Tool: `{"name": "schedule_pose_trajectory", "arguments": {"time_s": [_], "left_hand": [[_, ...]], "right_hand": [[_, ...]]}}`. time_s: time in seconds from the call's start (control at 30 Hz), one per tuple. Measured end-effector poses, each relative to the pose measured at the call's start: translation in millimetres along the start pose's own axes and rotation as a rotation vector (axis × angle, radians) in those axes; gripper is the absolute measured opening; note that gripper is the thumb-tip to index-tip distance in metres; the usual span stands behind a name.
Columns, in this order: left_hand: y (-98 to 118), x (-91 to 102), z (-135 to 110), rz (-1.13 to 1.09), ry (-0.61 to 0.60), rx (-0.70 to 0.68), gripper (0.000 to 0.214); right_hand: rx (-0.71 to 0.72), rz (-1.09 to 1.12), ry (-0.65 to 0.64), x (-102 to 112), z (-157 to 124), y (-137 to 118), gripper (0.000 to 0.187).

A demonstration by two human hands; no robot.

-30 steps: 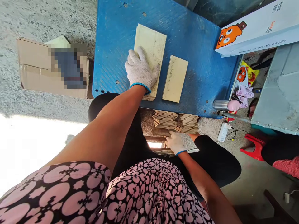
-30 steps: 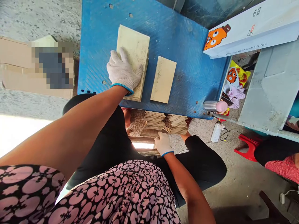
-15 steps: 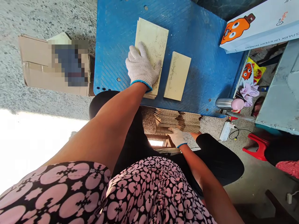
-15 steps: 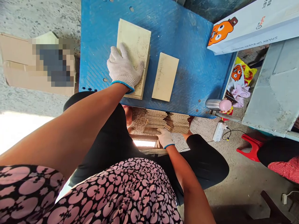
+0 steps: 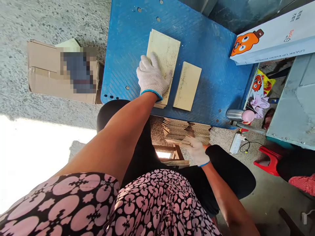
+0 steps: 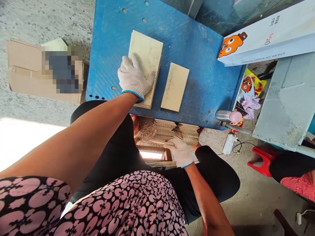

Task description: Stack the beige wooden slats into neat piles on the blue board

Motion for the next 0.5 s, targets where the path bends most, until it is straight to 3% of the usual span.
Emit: {"name": "schedule_pose_trajectory", "arguments": {"time_s": [0.13, 0.3, 0.4, 0.5], "left_hand": [[-0.4, -1.8, -0.5, -0.063, -0.049, 0.023, 0.097], [1.2, 1.0, 0.9, -0.027, -0.019, 0.020, 0.101], [0.8, -2.8, 1.2, 0.016, -0.078, 0.033, 0.107], [2.4, -2.4, 0.4, 0.051, -0.105, 0.035, 0.107]], "right_hand": [[-0.043, 0.286, 0.146, 67.0, 8.5, -10.7, 0.023], [-0.106, 0.470, 0.398, 160.8, 55.0, -42.1, 0.024], [-0.120, 0.494, 0.444, 188.7, 97.4, -66.5, 0.013], [-0.068, 0.463, 0.445, 196.1, 142.9, -88.2, 0.007]]}}
Point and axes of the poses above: each hand's wrist, its own z-axis towards the middle knuckle, its own x-axis out of the back of the hand, y = z × x, the point moved 9 cm from there along z, towards the middle knuckle, and after that the axes turned 11 degrees about -z, right-handed, at the moved point
